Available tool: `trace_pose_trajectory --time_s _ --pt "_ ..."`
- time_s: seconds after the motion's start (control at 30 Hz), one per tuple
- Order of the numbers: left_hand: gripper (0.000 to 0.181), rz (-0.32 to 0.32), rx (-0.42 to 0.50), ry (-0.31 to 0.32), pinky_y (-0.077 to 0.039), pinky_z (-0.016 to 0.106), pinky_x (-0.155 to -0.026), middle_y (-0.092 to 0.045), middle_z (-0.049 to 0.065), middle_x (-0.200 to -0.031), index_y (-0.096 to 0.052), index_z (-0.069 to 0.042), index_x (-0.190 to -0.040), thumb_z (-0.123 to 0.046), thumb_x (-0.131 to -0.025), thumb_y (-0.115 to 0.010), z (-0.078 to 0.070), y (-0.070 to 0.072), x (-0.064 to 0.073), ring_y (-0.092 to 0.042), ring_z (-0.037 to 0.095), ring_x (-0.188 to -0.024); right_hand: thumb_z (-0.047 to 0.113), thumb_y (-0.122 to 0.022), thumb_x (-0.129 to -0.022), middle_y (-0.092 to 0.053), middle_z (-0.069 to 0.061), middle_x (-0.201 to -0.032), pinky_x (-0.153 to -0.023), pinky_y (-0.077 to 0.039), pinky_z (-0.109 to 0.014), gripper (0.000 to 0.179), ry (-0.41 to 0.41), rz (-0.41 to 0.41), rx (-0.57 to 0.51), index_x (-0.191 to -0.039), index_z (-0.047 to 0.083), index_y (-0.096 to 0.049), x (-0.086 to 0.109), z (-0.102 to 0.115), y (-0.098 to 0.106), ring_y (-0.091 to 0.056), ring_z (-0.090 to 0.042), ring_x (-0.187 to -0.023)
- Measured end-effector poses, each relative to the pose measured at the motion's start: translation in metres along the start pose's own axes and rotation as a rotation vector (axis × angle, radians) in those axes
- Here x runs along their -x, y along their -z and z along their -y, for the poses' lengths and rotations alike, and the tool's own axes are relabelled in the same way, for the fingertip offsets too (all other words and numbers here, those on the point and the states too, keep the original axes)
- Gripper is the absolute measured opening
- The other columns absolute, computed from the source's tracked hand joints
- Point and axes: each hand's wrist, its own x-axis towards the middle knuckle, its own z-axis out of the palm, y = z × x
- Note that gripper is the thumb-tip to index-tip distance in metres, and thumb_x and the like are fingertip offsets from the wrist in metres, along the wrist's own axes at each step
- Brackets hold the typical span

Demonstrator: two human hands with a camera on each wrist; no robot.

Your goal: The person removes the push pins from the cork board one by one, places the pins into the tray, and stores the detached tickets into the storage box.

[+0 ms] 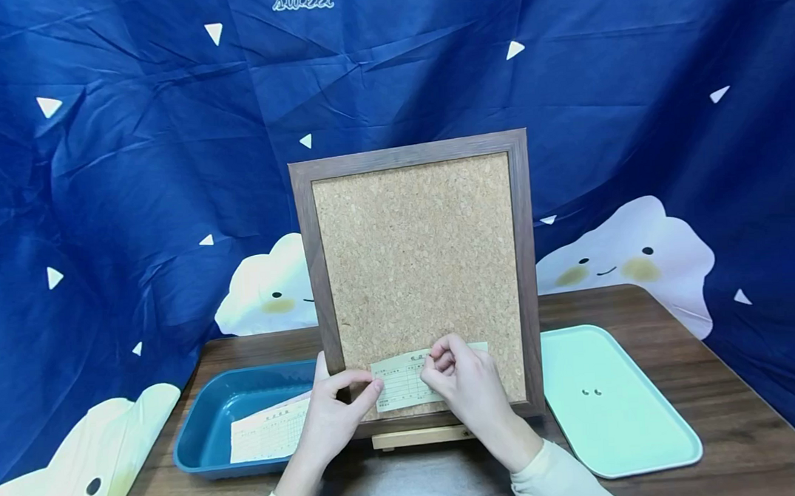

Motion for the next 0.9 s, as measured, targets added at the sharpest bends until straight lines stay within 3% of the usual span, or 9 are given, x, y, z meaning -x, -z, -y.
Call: trace_pose_trajectory --time_s 0.07,0.1,0.17,0.27,0.43,0.6,0.73,0.9 --pt "0.001 0.004 -0.001 0.01 -0.02 0.076 -0.125 -0.057 0.02 -0.142 -0.085 -0.021 -0.095 -0.021 -0.094 -0.085 0.0 0.0 0.001 -0.015 0.047 -0.163 -0.001 -0.076 -0.081 -0.069 0.006 -0.069 -0.058 -0.052 -0.01 0.017 0.008 0.0 -0.004 -0.087 0.011 -0.065 0.0 -0.001 0.0 -0.06 0.005 -0.062" --pt "0.001 0.004 -0.004 0.011 -0.019 0.077 -0.125 -0.057 0.02 -0.143 -0.085 -0.021 -0.095 -0.021 -0.094 -0.085 -0.001 0.0 0.001 -0.014 0.048 -0.163 -0.001 -0.075 -0.081 -0.069 0.006 -0.07 -0.059 -0.053 -0.01 0.017 0.01 0.001 -0.008 -0.087 0.011 -0.065 0.001 -0.001 0.001 -0.06 0.005 -0.062" --pt "0.002 0.004 -0.012 0.005 -0.028 0.07 -0.124 -0.058 0.018 -0.138 -0.085 -0.022 -0.095 -0.02 -0.094 -0.085 -0.001 0.0 0.0 -0.026 0.045 -0.158 -0.001 -0.075 -0.082 -0.069 0.006 -0.07 -0.059 -0.053 -0.01 0.017 0.014 0.005 -0.018 -0.088 0.012 -0.065 0.001 -0.002 0.002 -0.06 0.006 -0.063" --pt "0.008 -0.004 -0.022 -0.013 -0.043 0.053 -0.111 -0.054 0.012 -0.133 -0.085 -0.026 -0.093 -0.018 -0.093 -0.086 -0.001 0.0 -0.001 -0.047 0.031 -0.133 -0.001 -0.074 -0.082 -0.069 0.007 -0.071 -0.06 -0.053 -0.011 0.018 0.023 0.005 -0.029 -0.089 0.012 -0.065 0.001 -0.003 0.003 -0.059 0.006 -0.065" --pt "0.008 -0.003 -0.022 -0.006 -0.042 0.056 -0.112 -0.052 0.011 -0.138 -0.085 -0.027 -0.094 -0.019 -0.094 -0.086 -0.002 0.002 -0.002 -0.045 0.027 -0.136 -0.003 -0.074 -0.082 -0.069 0.007 -0.072 -0.061 -0.053 -0.012 0.019 0.058 -0.001 -0.031 -0.09 0.012 -0.065 0.002 -0.005 0.006 -0.058 0.007 -0.067" --pt "0.009 -0.01 -0.026 -0.032 -0.045 0.046 -0.103 -0.055 0.006 -0.126 -0.084 -0.028 -0.093 -0.02 -0.095 -0.085 -0.003 0.003 -0.001 -0.049 0.02 -0.12 -0.005 -0.073 -0.083 -0.069 0.005 -0.073 -0.062 -0.054 -0.012 0.019 0.09 0.007 -0.049 -0.091 0.011 -0.065 0.004 -0.006 0.008 -0.06 0.006 -0.067" --pt "0.008 -0.007 -0.037 -0.03 -0.045 0.049 -0.103 -0.054 0.006 -0.127 -0.084 -0.026 -0.093 -0.019 -0.095 -0.084 -0.002 0.003 -0.001 -0.048 0.021 -0.121 -0.007 -0.073 -0.084 -0.07 0.003 -0.074 -0.062 -0.055 -0.011 0.02 0.103 0.019 -0.071 -0.092 0.01 -0.066 0.004 -0.007 0.01 -0.062 0.004 -0.067" --pt "0.008 -0.013 -0.043 -0.031 -0.047 0.044 -0.1 -0.055 0.002 -0.125 -0.083 -0.026 -0.091 -0.018 -0.094 -0.086 -0.002 0.002 0.0 -0.048 0.017 -0.118 -0.007 -0.074 -0.085 -0.071 0.002 -0.075 -0.061 -0.054 -0.01 0.02 0.095 0.034 -0.082 -0.093 0.009 -0.067 0.005 -0.007 0.011 -0.064 0.003 -0.067"
